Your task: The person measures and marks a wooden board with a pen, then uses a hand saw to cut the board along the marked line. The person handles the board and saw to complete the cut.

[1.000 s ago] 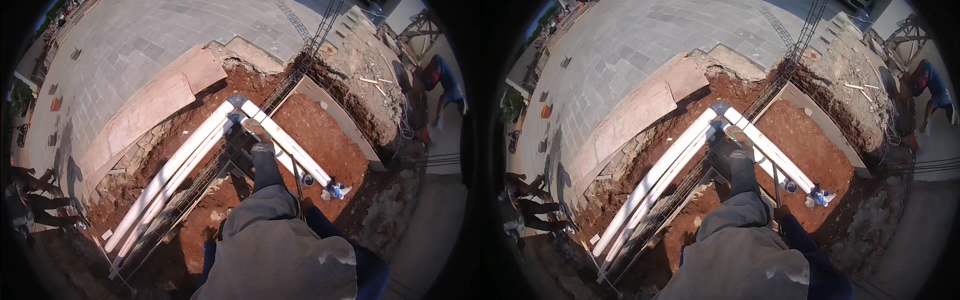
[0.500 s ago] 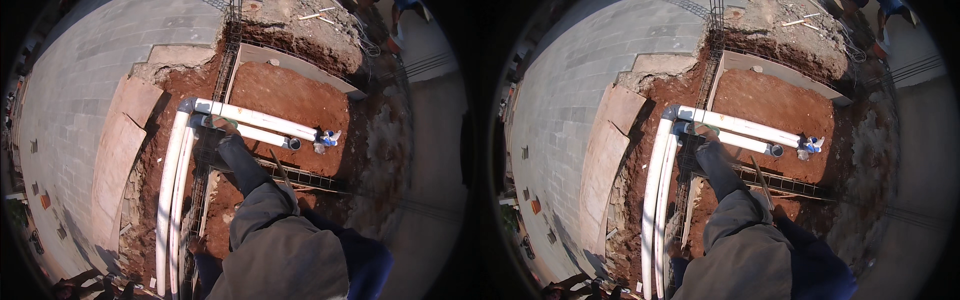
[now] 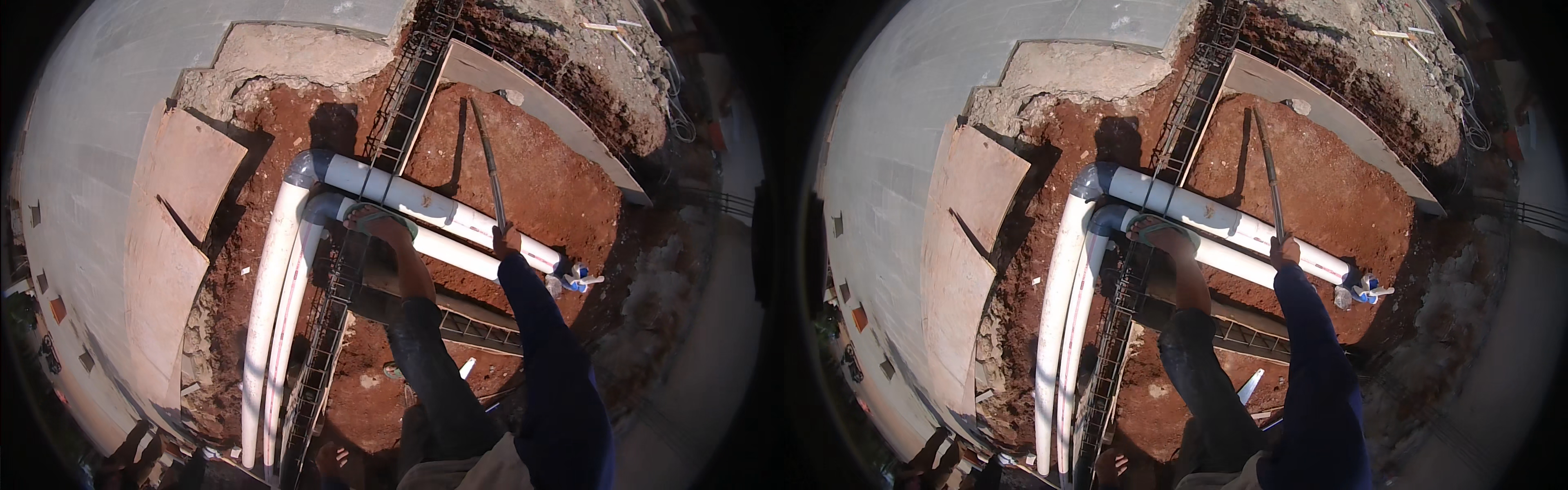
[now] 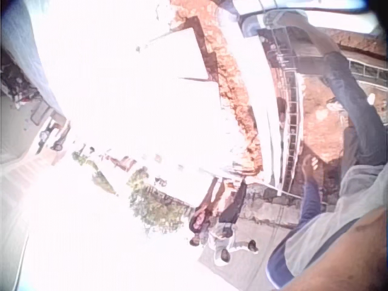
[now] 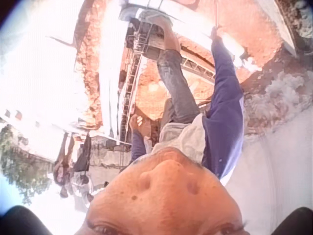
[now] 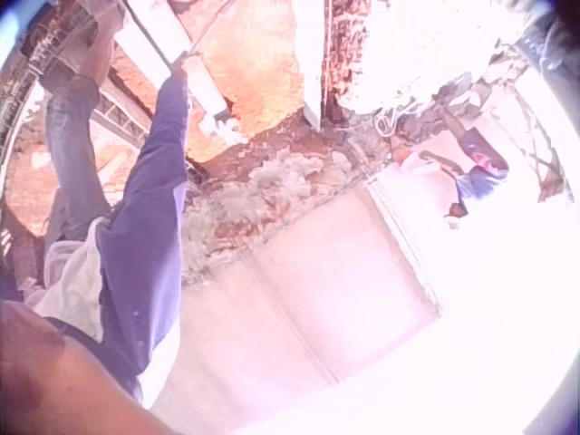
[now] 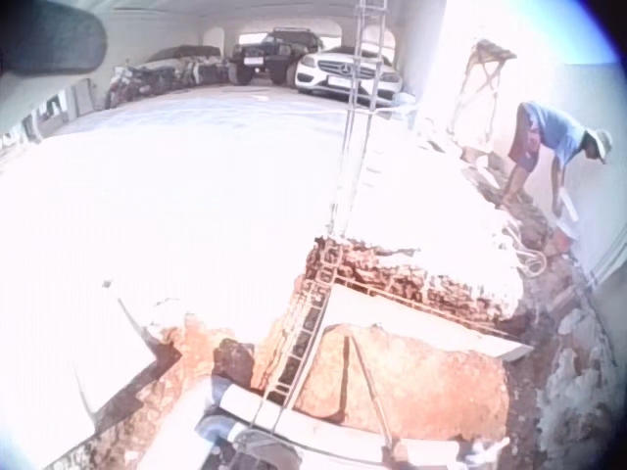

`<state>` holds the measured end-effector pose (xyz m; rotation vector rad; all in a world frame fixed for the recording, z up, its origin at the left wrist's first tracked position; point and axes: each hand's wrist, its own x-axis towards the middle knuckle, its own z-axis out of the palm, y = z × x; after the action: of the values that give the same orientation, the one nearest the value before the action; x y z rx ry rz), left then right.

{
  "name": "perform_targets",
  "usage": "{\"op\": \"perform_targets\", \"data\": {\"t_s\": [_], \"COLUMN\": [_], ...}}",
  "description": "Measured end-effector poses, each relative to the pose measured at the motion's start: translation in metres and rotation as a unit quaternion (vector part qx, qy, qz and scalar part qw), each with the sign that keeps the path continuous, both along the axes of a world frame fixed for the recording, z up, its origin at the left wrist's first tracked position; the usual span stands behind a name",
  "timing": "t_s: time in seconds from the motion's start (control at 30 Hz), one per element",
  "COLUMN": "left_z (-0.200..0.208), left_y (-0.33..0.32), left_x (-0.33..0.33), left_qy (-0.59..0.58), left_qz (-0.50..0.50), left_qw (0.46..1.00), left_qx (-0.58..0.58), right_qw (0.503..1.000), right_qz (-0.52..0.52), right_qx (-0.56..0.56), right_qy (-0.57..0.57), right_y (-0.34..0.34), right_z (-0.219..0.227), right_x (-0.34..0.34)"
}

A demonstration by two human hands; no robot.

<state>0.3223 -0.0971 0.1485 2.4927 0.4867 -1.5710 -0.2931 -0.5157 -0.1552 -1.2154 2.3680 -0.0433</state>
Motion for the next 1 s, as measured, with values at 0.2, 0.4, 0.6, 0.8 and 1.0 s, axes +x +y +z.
{"op": "perform_targets", "data": {"t_s": [0.2, 0.4, 0.6, 0.8, 1.0], "left_z": [0.012, 0.009, -0.004, -0.024, -0.019], "left_y": [0.015, -0.001, 0.018, 0.085, 0.085], "left_x": [-0.025, -0.087, -0.185, -0.301, -0.354], "left_qy": [0.046, 0.059, -0.028, 0.002, -0.144], "left_qz": [-0.017, 0.075, -0.061, -0.121, 0.128], "left_qw": [0.993, 0.993, 0.998, 0.992, 0.981], "left_qx": [0.107, 0.068, -0.008, -0.018, -0.008], "right_qw": [0.988, 0.994, 0.987, 0.789, 0.722], "right_qz": [0.055, 0.075, 0.161, 0.382, 0.159], "right_qx": [-0.089, 0.004, -0.001, 0.113, 0.149], "right_qy": [0.111, 0.074, 0.001, -0.467, -0.657], "right_y": [-0.082, -0.110, -0.133, -0.135, -0.181], "right_z": [-0.130, -0.116, -0.033, 0.152, 0.082], "right_x": [0.006, -0.011, 0.031, 0.452, 0.674]}}
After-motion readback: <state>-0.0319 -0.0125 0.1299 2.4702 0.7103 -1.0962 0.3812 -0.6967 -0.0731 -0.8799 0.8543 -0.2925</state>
